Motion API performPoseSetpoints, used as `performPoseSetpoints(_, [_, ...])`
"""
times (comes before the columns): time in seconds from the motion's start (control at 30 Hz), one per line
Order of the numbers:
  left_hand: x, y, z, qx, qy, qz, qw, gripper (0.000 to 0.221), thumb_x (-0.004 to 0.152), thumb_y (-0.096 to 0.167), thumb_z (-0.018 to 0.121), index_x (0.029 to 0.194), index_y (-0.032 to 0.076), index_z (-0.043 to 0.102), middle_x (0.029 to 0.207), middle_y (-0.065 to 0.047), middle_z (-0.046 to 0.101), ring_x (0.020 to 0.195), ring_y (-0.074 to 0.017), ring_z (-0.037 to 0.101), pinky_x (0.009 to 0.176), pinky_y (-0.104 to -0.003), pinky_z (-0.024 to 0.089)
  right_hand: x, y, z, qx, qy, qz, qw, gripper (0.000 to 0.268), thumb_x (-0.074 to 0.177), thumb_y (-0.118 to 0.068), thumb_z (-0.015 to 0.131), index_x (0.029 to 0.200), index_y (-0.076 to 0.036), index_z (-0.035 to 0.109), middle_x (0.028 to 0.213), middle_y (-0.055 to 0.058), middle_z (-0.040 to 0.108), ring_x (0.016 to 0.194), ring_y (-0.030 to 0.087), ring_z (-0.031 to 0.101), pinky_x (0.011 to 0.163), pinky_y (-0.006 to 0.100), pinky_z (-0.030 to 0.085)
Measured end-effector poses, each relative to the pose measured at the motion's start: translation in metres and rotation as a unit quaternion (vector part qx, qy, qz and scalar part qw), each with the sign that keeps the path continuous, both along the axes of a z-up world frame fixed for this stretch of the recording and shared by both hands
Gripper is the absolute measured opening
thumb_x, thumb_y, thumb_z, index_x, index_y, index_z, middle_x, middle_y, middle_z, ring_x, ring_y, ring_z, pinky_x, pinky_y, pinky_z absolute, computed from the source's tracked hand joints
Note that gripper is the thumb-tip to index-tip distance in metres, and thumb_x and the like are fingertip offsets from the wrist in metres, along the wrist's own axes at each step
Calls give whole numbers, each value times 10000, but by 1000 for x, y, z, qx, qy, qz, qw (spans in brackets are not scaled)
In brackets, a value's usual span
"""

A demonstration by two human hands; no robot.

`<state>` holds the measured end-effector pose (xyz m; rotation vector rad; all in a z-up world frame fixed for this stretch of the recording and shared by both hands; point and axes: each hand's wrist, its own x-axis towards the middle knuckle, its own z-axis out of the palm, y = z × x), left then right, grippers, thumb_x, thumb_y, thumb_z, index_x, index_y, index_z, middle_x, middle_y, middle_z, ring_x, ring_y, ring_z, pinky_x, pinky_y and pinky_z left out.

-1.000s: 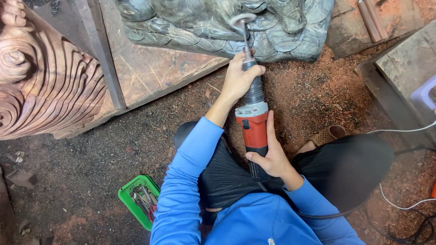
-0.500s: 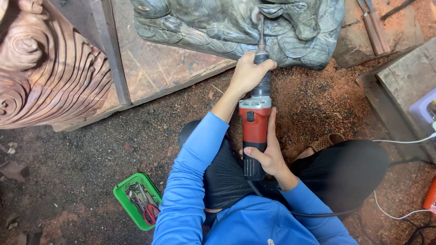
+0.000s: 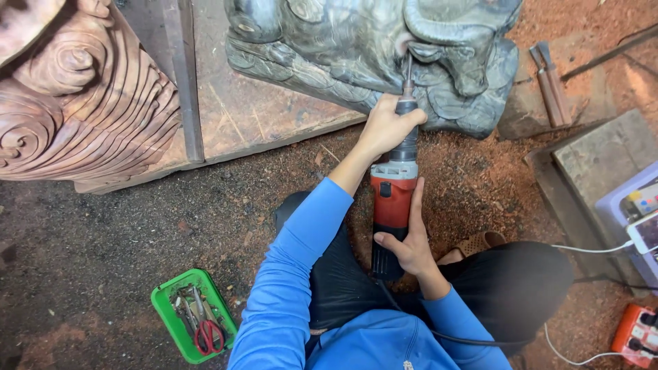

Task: Sanding a wooden buffalo sculpture using a handheld power sander to smooth the surface.

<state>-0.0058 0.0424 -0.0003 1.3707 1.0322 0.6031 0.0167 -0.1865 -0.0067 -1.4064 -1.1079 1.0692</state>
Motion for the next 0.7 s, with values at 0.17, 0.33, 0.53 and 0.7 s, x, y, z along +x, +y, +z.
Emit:
performPoseSetpoints(0.17, [-2,-1,-3,19,-29,-4,999,160,747,223,712,668,89,673,811,-128,621,751,-291,655,683,-420,530,0,1,-14,12,-17,-11,1000,1311,751,-254,818,1638,-161,-142,1570,338,317,1356,467,453,1043,623,342])
performPoseSetpoints(0.33, [3,3,-21,37,-33,-11,999,164,777,208,712,695,71,676,894,-137,575,787,-291,647,710,-441,532,2,3,-15,19,-21,-22,999,1313,744,-280,826,1645,-160,-121,1574,341,308,1360,468,451,1037,631,333])
performPoseSetpoints(0.53, [-10,-6,27,38,-24,1,999,319,758,192,660,521,141,453,554,-5,528,512,-142,488,512,-348,405,2,5,-10,-2,76,25,997,1241,794,-193,728,1571,-205,-240,1559,264,327,744,276,761,727,399,638])
performPoseSetpoints(0.7, [-8,-6,25,16,-8,-5,1000,330,778,221,665,545,157,440,565,19,502,535,-129,465,530,-336,401,5,6,-18,-27,83,6,996,1252,753,-126,699,1573,-245,-240,1538,260,360,702,320,777,697,430,656])
